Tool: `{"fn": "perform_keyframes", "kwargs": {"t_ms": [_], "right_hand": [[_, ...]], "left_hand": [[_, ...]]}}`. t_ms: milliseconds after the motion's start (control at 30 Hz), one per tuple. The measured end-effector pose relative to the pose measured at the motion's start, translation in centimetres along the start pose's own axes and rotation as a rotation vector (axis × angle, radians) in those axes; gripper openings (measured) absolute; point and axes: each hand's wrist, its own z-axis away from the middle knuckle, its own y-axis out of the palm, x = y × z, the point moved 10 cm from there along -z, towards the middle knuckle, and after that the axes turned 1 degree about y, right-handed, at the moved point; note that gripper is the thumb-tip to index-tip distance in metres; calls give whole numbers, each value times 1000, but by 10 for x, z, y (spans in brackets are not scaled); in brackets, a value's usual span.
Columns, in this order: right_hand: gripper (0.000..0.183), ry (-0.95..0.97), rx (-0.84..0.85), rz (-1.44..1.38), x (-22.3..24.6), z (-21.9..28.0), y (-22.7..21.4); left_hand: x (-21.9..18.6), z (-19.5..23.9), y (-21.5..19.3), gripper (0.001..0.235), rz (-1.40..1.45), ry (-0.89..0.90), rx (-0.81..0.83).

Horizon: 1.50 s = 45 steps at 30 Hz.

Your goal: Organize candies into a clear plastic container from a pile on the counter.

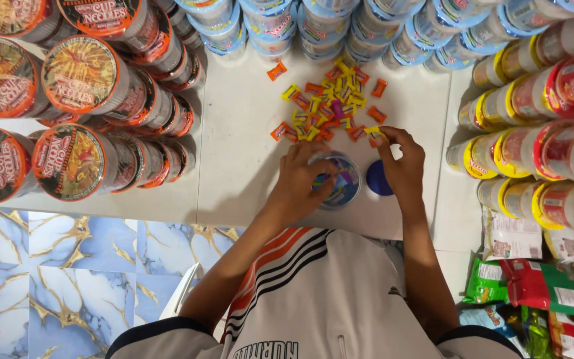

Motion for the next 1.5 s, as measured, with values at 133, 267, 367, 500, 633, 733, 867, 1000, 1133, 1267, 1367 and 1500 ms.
{"fn": "perform_keyframes", "kwargs": {"t_ms": [133, 267, 367, 500, 633, 733, 867, 1000, 1133, 1267, 1367, 1500], "right_hand": [[21, 61, 52, -80, 25, 17, -10], [22, 55, 43, -142, 44, 33, -20], [22, 89, 43, -247, 46, 42, -19], [21, 134, 33, -289, 44, 57, -19], [18, 24, 90, -263, 67, 64, -6], [22, -124, 129, -159, 95, 62, 0], [26, -111, 119, -87, 66, 50, 6], [36, 54, 75, -16, -19, 23, 11], [61, 152, 54, 48, -126, 0, 31], [73, 123, 25, 276, -174, -16, 50], [73, 100, -11, 456, -188, -25, 67], [70, 83, 65, 293, -202, -30, 100]], "left_hand": [[12, 10, 22, 32, -362, 52, 56], [12, 15, 19, 29, -180, 94, 57], [7, 12, 2, 25, -132, 100, -25], [14, 5, -16, 24, -10, 40, -123], [44, -4, -17, 20, 42, -6, -185], [74, -9, -8, 16, 4, -56, -201], [111, -13, 3, 20, 22, -88, -177], [159, -17, 33, 22, -102, -162, -14], [216, -9, 71, 23, -176, -308, 245], [254, 4, 101, 27, -194, -337, 398], [267, -3, 110, 24, -342, -196, 400], [245, -25, 108, 40, -376, 104, 261]]}}
